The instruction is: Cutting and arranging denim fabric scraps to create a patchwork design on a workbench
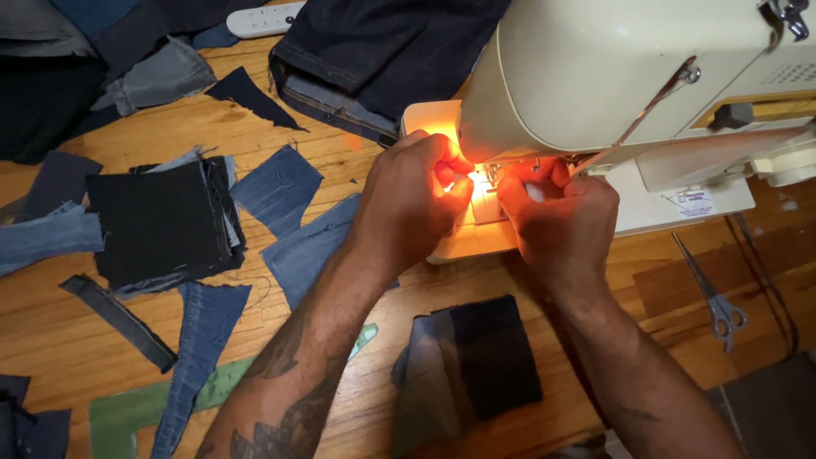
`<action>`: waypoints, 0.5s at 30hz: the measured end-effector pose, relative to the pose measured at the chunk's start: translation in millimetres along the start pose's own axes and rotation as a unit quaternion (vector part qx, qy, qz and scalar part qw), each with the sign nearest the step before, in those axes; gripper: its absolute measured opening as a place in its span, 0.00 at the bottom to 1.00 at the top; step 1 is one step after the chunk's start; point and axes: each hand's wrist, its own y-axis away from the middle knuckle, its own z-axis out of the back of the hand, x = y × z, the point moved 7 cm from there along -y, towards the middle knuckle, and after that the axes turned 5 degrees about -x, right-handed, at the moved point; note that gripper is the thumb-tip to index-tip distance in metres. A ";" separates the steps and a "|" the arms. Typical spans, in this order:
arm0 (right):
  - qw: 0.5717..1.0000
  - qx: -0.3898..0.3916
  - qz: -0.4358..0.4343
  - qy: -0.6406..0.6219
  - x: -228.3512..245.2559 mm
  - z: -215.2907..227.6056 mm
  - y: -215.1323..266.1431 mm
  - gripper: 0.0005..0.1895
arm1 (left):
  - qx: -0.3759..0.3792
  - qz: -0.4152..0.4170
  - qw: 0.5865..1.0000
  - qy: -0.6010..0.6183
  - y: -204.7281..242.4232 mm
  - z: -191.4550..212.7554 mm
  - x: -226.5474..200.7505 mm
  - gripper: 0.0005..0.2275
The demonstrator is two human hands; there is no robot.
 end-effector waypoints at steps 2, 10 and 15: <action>1.000 -0.004 0.013 0.011 1.3 0.7 0.5 0.24 | 0.003 0.002 1.000 -0.004 0.0 0.6 -0.9 0.02; 0.999 -0.012 0.045 0.002 7.5 2.0 2.2 0.20 | 0.000 -0.005 1.000 -0.011 -0.3 -1.5 2.0 0.01; 0.998 -0.020 0.064 0.015 -6.9 0.5 1.1 0.20 | 0.005 0.004 1.000 -0.005 0.8 0.0 -0.1 0.03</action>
